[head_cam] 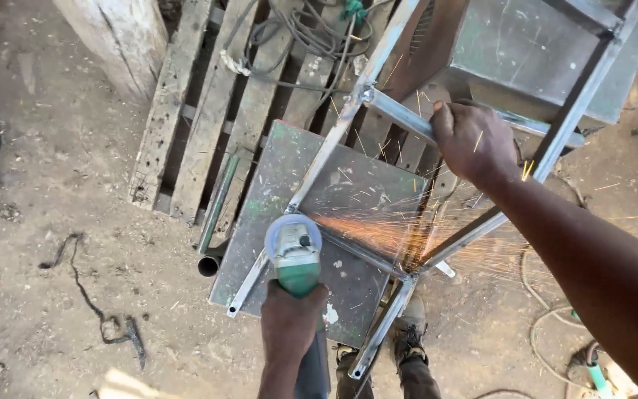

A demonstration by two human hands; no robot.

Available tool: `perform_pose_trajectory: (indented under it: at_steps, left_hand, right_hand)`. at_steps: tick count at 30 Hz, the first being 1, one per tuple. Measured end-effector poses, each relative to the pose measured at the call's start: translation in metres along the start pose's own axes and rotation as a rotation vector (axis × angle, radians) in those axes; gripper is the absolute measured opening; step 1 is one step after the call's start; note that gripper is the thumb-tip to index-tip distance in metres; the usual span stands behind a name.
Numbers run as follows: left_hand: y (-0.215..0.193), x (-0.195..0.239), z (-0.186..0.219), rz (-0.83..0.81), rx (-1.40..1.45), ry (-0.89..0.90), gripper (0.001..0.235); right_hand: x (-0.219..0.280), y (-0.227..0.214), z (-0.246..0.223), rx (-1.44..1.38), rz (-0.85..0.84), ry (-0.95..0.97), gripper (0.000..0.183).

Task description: Using a handheld angle grinder to smooth out weld beads on a rectangular metal frame structure placed on a wooden pallet.

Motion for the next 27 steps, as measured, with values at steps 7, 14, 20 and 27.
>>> perform_pose_trajectory:
  at_steps: [7, 14, 20, 27]
  left_hand:
    - [-0.007, -0.006, 0.003, 0.026, -0.085, -0.016, 0.058]
    - [0.004, 0.003, 0.004, 0.013, -0.056, 0.014, 0.055]
    - [0.003, 0.001, 0.005, 0.024, 0.029, -0.040, 0.051]
    - [0.010, -0.013, -0.005, 0.087, 0.005, 0.001, 0.059]
  right_hand:
    - [-0.001, 0.002, 0.002, -0.009, -0.007, 0.016, 0.060]
    - [0.002, -0.001, 0.001, -0.030, 0.034, -0.028, 0.059]
    - [0.003, -0.006, -0.003, -0.058, 0.024, -0.035, 0.058]
    - [0.006, -0.011, -0.002, -0.050, 0.025, -0.027, 0.058]
Point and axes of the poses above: each hand's wrist, its own x-axis away from the middle knuckle, its own y-axis out of the palm, z = x × y, the point moved 2 cm from there along -x, towards the middle knuckle, and after that the axes turned 11 degrees about -y, right-handed, at the moved point
